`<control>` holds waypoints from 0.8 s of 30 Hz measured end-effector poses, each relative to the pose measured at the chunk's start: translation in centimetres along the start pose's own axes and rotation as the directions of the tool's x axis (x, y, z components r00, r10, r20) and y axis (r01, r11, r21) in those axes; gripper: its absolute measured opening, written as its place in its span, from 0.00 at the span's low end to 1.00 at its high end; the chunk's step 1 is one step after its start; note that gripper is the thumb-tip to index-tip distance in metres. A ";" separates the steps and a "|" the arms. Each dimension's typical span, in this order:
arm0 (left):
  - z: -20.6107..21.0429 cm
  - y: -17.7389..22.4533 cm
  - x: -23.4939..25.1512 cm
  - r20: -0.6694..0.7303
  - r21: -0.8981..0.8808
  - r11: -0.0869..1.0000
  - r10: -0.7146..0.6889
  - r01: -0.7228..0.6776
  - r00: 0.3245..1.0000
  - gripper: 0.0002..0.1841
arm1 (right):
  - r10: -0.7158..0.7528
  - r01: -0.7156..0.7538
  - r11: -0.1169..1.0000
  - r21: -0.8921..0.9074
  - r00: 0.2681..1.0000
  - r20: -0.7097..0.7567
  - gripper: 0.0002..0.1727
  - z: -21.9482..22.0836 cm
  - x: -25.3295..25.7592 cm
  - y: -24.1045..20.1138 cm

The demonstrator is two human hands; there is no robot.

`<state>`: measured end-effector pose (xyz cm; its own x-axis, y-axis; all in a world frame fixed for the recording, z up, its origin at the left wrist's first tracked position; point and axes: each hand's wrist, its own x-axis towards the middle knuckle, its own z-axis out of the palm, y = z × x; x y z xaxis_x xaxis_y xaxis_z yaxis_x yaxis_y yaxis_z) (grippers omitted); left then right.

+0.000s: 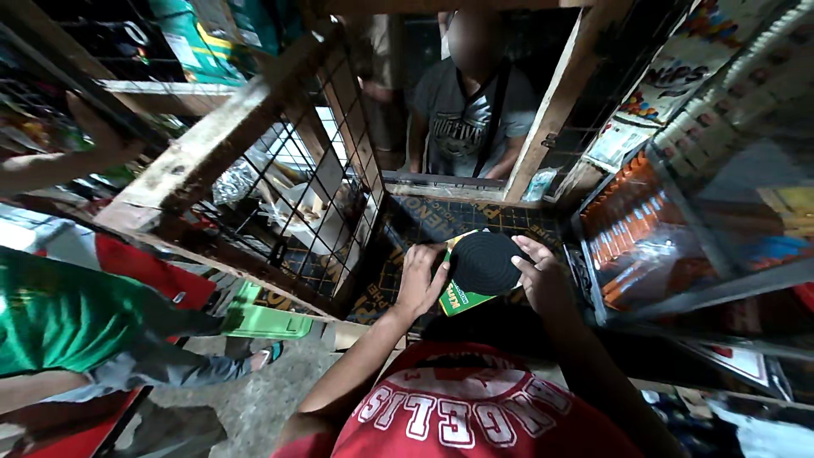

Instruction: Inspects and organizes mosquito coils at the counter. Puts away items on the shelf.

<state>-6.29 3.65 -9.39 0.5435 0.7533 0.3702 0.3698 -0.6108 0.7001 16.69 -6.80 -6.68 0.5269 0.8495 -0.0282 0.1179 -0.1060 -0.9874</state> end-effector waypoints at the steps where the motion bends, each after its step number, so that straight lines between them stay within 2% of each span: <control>1: -0.3 0.4 0.2 -0.007 -0.089 0.995 -0.035 0.035 0.999 0.25 | -0.009 0.009 0.999 0.034 1.000 0.000 0.24 0.0 0.2 -0.1; 3: -0.8 1.3 0.7 0.013 -0.307 0.943 -0.134 0.131 0.991 0.27 | -0.029 0.028 0.989 0.144 1.000 0.011 0.25 0.1 0.5 -0.4; 4: -1.0 1.8 0.9 0.049 -0.435 0.877 -0.204 0.204 0.978 0.28 | -0.039 0.035 0.976 0.215 0.999 0.015 0.26 0.3 0.6 -0.6; 6: -1.0 2.6 1.4 0.152 -0.650 0.671 -0.347 0.358 0.926 0.30 | -0.061 0.052 0.943 0.329 0.998 0.018 0.26 0.8 0.7 -1.2; 9: -1.1 3.8 2.0 0.282 -0.802 0.382 -0.436 0.459 0.855 0.29 | -0.089 0.065 0.891 0.449 0.995 0.032 0.26 1.7 0.5 -2.1; 11: -1.2 4.3 2.2 0.317 -0.824 0.305 -0.451 0.478 0.834 0.25 | -0.090 0.058 0.859 0.508 0.995 0.040 0.27 2.3 0.5 -2.4; 12: -1.2 4.3 2.2 0.317 -0.823 0.305 -0.452 0.478 0.834 0.23 | -0.083 0.050 0.849 0.526 0.996 0.040 0.27 2.6 0.5 -2.4; 15: -1.2 3.9 2.2 0.260 -0.798 0.398 -0.451 0.453 0.854 0.17 | -0.055 0.014 0.841 0.541 0.997 0.059 0.28 3.0 0.4 -2.2; 18: -1.8 3.9 2.4 0.241 -0.777 0.442 -0.450 0.448 0.860 0.14 | -0.030 -0.050 0.834 0.549 0.990 0.135 0.27 3.0 0.4 -1.8; 21: -2.5 3.9 2.8 0.269 -0.761 0.462 -0.413 0.455 0.870 0.12 | -0.005 -0.149 0.840 0.521 0.959 0.283 0.22 2.8 0.5 -1.7; 24: -2.6 3.9 3.2 0.258 -0.750 0.486 -0.410 0.449 0.875 0.09 | 0.039 -0.202 0.855 0.478 0.943 0.330 0.16 2.9 0.6 -1.8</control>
<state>-5.09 4.34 -3.92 0.5181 0.8468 -0.1208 -0.1419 0.2243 0.9641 14.34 -4.57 -5.38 0.2242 0.9675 -0.1166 -0.4079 -0.0155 -0.9129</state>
